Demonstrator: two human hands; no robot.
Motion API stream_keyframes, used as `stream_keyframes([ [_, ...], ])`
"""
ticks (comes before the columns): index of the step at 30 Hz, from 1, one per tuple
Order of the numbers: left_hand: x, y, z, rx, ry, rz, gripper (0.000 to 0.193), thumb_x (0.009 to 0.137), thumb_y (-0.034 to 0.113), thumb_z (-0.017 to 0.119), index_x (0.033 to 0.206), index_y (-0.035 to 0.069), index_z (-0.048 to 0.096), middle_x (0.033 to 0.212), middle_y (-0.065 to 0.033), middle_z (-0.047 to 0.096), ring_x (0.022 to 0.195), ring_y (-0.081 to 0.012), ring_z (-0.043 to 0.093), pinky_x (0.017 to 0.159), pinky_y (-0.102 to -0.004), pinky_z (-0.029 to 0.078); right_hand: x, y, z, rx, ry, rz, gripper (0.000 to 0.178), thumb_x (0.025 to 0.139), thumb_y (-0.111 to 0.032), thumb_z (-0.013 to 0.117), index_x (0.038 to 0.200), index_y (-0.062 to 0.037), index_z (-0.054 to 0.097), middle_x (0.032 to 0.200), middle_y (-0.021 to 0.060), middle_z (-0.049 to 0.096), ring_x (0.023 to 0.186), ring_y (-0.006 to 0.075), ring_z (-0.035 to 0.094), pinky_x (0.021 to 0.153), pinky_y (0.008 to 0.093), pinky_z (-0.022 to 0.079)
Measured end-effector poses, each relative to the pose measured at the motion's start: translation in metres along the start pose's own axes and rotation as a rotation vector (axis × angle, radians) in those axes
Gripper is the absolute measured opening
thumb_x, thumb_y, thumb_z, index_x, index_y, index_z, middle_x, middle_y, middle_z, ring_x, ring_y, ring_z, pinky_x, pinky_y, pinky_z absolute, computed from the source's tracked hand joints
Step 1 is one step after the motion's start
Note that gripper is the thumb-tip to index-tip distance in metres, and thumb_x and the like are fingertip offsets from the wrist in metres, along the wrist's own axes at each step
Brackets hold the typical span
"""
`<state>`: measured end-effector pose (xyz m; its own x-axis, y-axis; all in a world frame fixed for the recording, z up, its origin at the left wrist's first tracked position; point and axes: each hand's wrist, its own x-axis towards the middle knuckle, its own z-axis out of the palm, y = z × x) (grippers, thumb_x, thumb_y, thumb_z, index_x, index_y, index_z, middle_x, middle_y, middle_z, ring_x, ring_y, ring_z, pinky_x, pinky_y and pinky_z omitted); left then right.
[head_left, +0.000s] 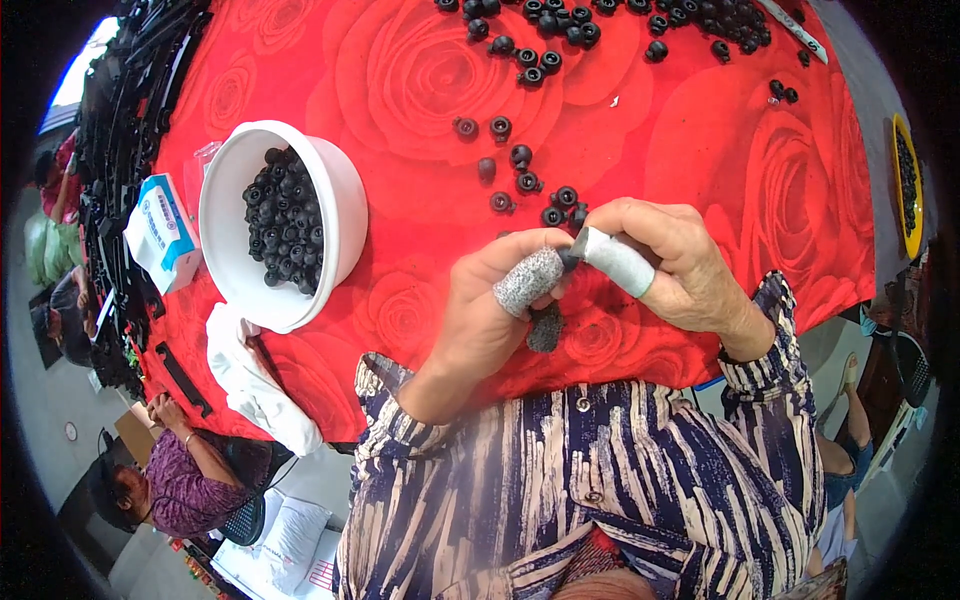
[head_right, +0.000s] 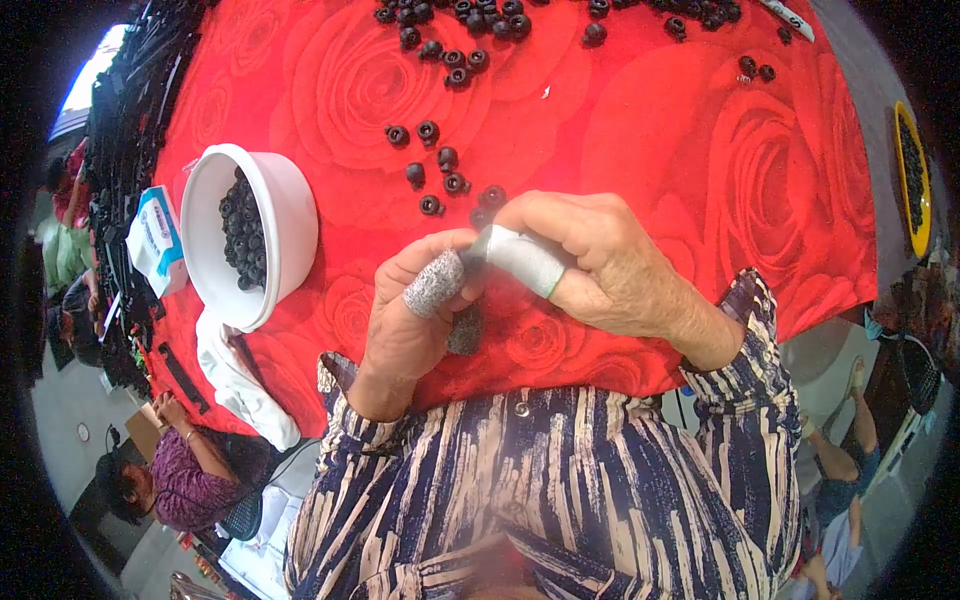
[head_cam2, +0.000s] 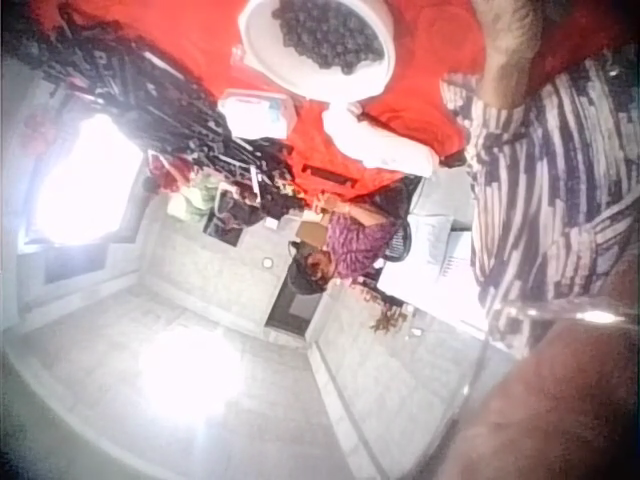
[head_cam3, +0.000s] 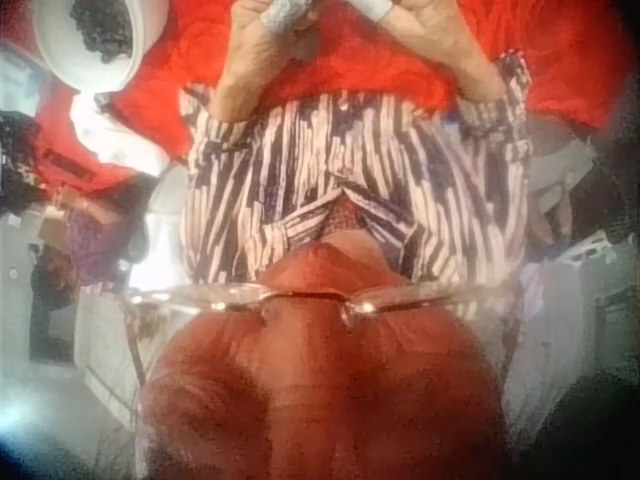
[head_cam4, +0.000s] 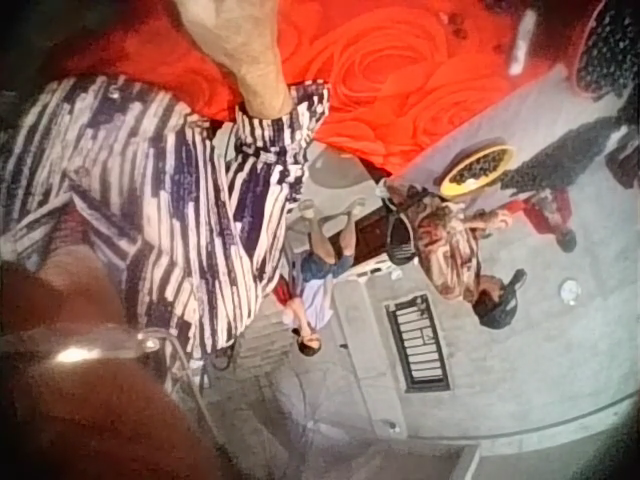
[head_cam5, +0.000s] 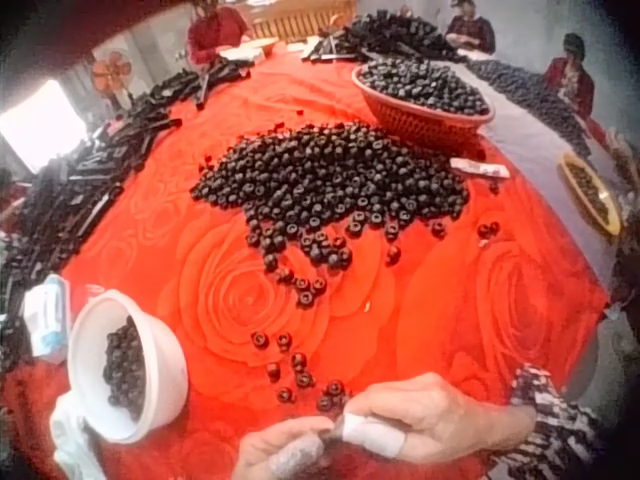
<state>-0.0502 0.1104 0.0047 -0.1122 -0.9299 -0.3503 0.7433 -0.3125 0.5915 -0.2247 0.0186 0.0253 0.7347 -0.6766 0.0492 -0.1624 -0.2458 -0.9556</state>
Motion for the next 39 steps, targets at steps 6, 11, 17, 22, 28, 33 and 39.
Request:
stream_keyframes([
  [6,-0.001,-0.001,0.0,-0.007,0.006,-0.006,0.024,0.089,0.009,0.056,0.109,-0.003,0.059,0.084,-0.0039,0.059,0.07,-0.0078,0.049,0.061,-0.0202,0.036,0.0,0.004,0.001,-0.001,0.0,-0.002,0.018,0.078,-0.005,0.06,0.094,0.0008,0.058,0.077,0.0134,0.06,0.069,0.0261,0.062,0.06,0.0308,0.047],
  [11,0.002,0.007,0.001,0.033,-0.021,-0.009,0.023,0.089,0.011,0.056,0.107,-0.003,0.06,0.08,-0.002,0.058,0.067,-0.0053,0.047,0.059,-0.0182,0.034,-0.002,0.003,-0.004,0.108,-0.322,-0.112,0.02,0.077,-0.01,0.066,0.092,-0.0002,0.058,0.072,0.0109,0.057,0.06,0.0216,0.06,0.052,0.0317,0.045],
  [17,-0.009,0.0,0.006,-0.079,0.019,-0.145,0.022,0.089,0.014,0.057,0.104,-0.002,0.06,0.079,0.0002,0.057,0.065,-0.0037,0.045,0.057,-0.0168,0.033,0.001,-0.004,0.008,-0.176,0.108,-0.416,0.037,0.066,-0.008,0.073,0.101,-0.0014,0.06,0.068,0.0059,0.054,0.054,0.0193,0.055,0.047,0.0299,0.044],
  [22,-0.01,0.003,0.017,-0.257,0.035,-0.3,0.017,0.092,0.018,0.054,0.096,0.002,0.058,0.081,0.0001,0.057,0.062,-0.0011,0.046,0.053,-0.0132,0.039,-0.003,0.002,0.021,-0.353,0.239,-0.596,0.04,0.061,-0.008,0.072,0.098,0.0031,0.06,0.066,0.0064,0.051,0.051,0.019,0.053,0.045,0.0304,0.042],
  [28,-0.019,-0.004,0.013,-0.321,-0.035,-0.3,0.018,0.091,0.02,0.054,0.099,0.004,0.056,0.081,0.0019,0.054,0.063,-0.0028,0.045,0.053,-0.0165,0.038,-0.006,-0.004,0.022,-0.339,0.279,-0.646,0.031,0.063,-0.011,0.075,0.088,0.0029,0.062,0.06,0.0064,0.05,0.046,0.0184,0.051,0.041,0.0298,0.04],
  [33,-0.035,0.006,0.022,-0.188,0.044,-0.235,0.019,0.091,0.021,0.054,0.096,0.003,0.058,0.076,0.002,0.053,0.061,-0.0041,0.043,0.053,-0.019,0.036,-0.004,-0.007,0.029,-0.215,0.271,-0.642,0.025,0.066,-0.013,0.077,0.079,-0.0006,0.059,0.054,0.0044,0.047,0.042,0.0175,0.046,0.039,0.0302,0.036],
  [39,-0.065,0.063,0.019,0.653,0.372,0.465,0.014,0.086,0.004,0.059,0.099,0.001,0.06,0.084,-0.002,0.062,0.064,-0.0055,0.055,0.055,-0.0184,0.043,-0.004,0.006,0.019,-0.354,0.298,-0.689,0.021,0.068,-0.01,0.075,0.074,-0.0028,0.056,0.052,0.0025,0.038,0.04,0.0169,0.039,0.038,0.0314,0.03],
])
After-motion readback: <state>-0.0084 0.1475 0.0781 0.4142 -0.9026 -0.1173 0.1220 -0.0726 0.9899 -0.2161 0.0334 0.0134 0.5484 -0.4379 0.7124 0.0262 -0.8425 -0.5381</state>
